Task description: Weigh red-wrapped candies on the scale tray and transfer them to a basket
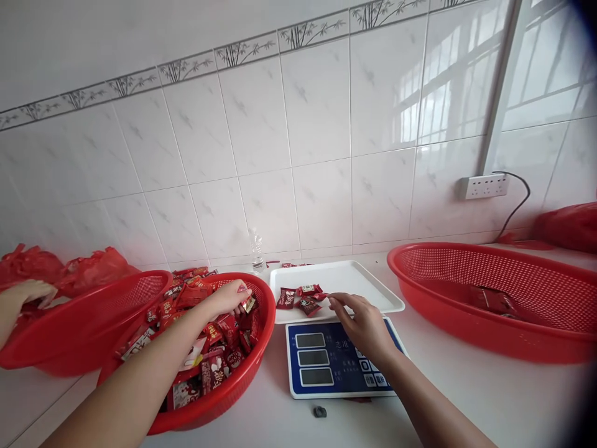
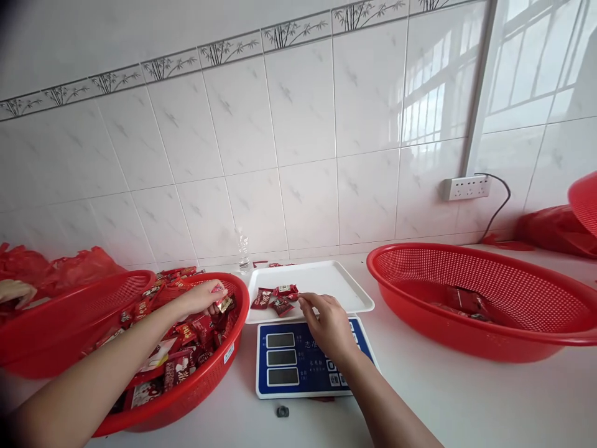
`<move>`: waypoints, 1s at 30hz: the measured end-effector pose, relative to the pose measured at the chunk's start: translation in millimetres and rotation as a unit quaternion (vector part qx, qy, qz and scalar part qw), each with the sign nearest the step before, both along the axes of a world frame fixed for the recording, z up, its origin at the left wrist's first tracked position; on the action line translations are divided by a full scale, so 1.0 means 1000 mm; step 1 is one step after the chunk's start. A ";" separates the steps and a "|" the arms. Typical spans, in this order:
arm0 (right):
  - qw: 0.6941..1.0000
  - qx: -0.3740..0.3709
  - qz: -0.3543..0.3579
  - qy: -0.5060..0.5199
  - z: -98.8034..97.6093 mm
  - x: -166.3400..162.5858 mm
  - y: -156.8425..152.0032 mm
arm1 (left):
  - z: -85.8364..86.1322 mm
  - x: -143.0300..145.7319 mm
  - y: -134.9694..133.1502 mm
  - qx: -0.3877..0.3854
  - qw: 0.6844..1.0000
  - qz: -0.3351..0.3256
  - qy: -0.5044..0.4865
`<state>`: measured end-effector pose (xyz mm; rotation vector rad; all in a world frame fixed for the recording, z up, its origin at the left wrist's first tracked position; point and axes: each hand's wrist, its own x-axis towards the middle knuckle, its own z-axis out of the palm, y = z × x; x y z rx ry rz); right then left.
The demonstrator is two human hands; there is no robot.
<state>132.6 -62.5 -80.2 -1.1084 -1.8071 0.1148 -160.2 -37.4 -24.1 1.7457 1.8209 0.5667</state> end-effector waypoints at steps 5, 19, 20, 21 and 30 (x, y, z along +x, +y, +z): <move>1.000 0.009 -0.001 0.010 0.000 0.001 0.000 | -0.001 0.005 -0.006 0.013 0.999 0.009 -0.028; 0.999 0.032 0.007 -0.010 0.001 -0.001 -0.002 | 0.032 0.064 -0.007 0.003 0.981 -0.178 -0.071; 0.999 0.033 0.008 -0.010 0.001 -0.001 -0.002 | 0.030 0.069 -0.004 0.002 0.982 -0.185 -0.041; 0.999 0.034 0.009 -0.010 0.002 -0.001 -0.001 | 0.027 0.073 -0.001 0.005 0.982 -0.187 -0.003; 0.998 0.054 0.008 -0.015 0.001 -0.003 -0.001 | 0.004 0.099 0.017 0.128 0.965 -0.156 0.171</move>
